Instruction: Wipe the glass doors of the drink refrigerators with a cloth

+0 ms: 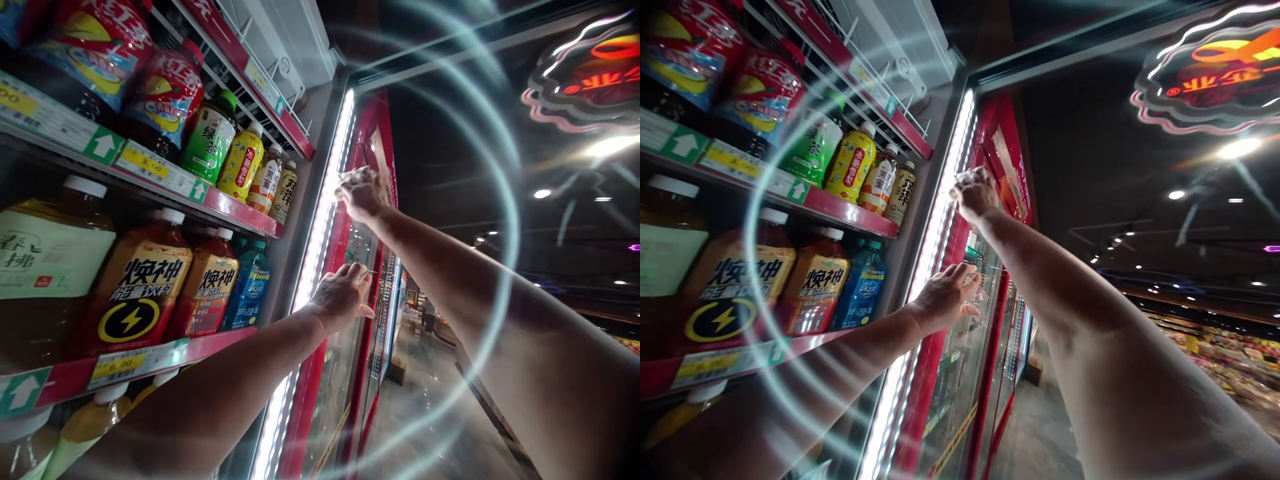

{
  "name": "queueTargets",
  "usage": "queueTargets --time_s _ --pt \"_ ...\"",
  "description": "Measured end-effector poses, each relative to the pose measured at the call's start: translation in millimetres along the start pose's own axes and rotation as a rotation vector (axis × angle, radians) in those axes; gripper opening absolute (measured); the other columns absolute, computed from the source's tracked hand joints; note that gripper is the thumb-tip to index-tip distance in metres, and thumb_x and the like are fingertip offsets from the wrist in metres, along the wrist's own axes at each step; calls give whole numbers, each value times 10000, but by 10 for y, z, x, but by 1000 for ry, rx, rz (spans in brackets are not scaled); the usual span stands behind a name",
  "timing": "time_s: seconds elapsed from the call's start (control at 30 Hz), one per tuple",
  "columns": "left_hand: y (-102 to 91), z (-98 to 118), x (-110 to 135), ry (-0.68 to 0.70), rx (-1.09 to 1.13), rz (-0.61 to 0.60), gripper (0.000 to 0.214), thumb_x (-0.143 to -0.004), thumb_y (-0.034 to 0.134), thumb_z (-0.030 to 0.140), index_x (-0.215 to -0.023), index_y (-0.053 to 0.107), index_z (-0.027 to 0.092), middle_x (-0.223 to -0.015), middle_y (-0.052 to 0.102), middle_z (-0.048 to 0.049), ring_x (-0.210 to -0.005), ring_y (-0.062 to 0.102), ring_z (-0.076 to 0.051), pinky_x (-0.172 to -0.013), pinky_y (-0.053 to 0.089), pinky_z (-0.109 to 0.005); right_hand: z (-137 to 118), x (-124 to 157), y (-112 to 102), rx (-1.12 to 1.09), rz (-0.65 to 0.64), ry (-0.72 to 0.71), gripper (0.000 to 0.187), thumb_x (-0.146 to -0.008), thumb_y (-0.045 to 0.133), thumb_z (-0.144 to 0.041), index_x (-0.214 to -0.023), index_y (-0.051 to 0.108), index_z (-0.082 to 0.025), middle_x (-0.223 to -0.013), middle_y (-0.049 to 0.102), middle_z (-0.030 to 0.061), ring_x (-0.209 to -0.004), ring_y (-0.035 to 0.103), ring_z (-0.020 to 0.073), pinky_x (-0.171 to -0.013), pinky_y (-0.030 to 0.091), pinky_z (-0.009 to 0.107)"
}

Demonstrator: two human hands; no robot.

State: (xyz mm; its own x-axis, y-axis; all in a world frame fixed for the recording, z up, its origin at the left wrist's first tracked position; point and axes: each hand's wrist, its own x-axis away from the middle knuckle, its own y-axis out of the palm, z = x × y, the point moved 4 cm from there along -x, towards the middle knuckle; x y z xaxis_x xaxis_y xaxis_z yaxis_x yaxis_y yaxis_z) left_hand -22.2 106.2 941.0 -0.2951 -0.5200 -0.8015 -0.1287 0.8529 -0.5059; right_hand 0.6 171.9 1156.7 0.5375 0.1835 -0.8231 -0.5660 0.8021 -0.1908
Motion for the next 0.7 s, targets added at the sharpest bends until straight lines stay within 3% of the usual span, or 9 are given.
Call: queueTargets --time_s 0.1,0.27,0.37,0.43,0.5,0.6,0.7 --pt "10 -50 -32 -5 9 21 661 -837 772 502 -1391 593 189 -1459 538 -114 -1270 564 -283 -949 580 -405 -101 80 76 -46 -31 -125 401 -998 482 -292 -1360 656 -289 -1539 555 -1 -1495 392 275 -1259 261 539" --pt "44 -198 -99 18 102 135 585 -719 859 541 -1222 731 269 -1380 583 -68 -1253 578 -288 -1053 529 -484 208 -66 67 -88 -6 26 588 -975 463 -300 -1556 456 -206 -1629 427 77 -1546 294 326 -1277 178 571" --pt "72 -287 -134 28 169 178 596 -667 898 526 -1198 738 308 -1493 514 -56 -1378 492 -304 -1167 440 -516 250 -48 77 -82 -10 -12 632 -972 453 -319 -1588 396 -191 -1656 379 77 -1566 241 335 -1285 143 568" --pt "82 -320 -178 30 193 178 801 -611 926 536 -1324 660 288 -1579 440 -86 -1450 421 -324 -1210 389 -533 249 34 66 -69 -60 -86 601 -981 440 -326 -1577 417 -247 -1661 376 29 -1567 243 317 -1290 138 563" --pt "81 -337 -254 17 198 165 1136 -532 952 567 -1512 465 262 -1660 319 -139 -1519 319 -369 -1228 338 -592 316 104 -3 -51 -117 -137 578 -991 435 -338 -1568 426 -297 -1658 380 -1 -1558 265 318 -1284 132 596" --pt "79 -354 -423 -14 189 92 1520 -404 977 599 -1638 143 299 -1727 73 -182 -1566 151 -462 -1197 280 -713 567 122 -205 -8 -111 -54 587 -1005 427 -373 -1584 398 -277 -1668 361 33 -1548 263 367 -1255 95 685" --pt "100 -375 -601 -30 191 -30 1671 -321 983 603 -1647 5 323 -1721 -74 -207 -1545 108 -532 -1137 312 -761 718 173 -366 7 -20 45 596 -1018 405 -377 -1591 388 -214 -1666 361 88 -1550 243 386 -1252 94 686"
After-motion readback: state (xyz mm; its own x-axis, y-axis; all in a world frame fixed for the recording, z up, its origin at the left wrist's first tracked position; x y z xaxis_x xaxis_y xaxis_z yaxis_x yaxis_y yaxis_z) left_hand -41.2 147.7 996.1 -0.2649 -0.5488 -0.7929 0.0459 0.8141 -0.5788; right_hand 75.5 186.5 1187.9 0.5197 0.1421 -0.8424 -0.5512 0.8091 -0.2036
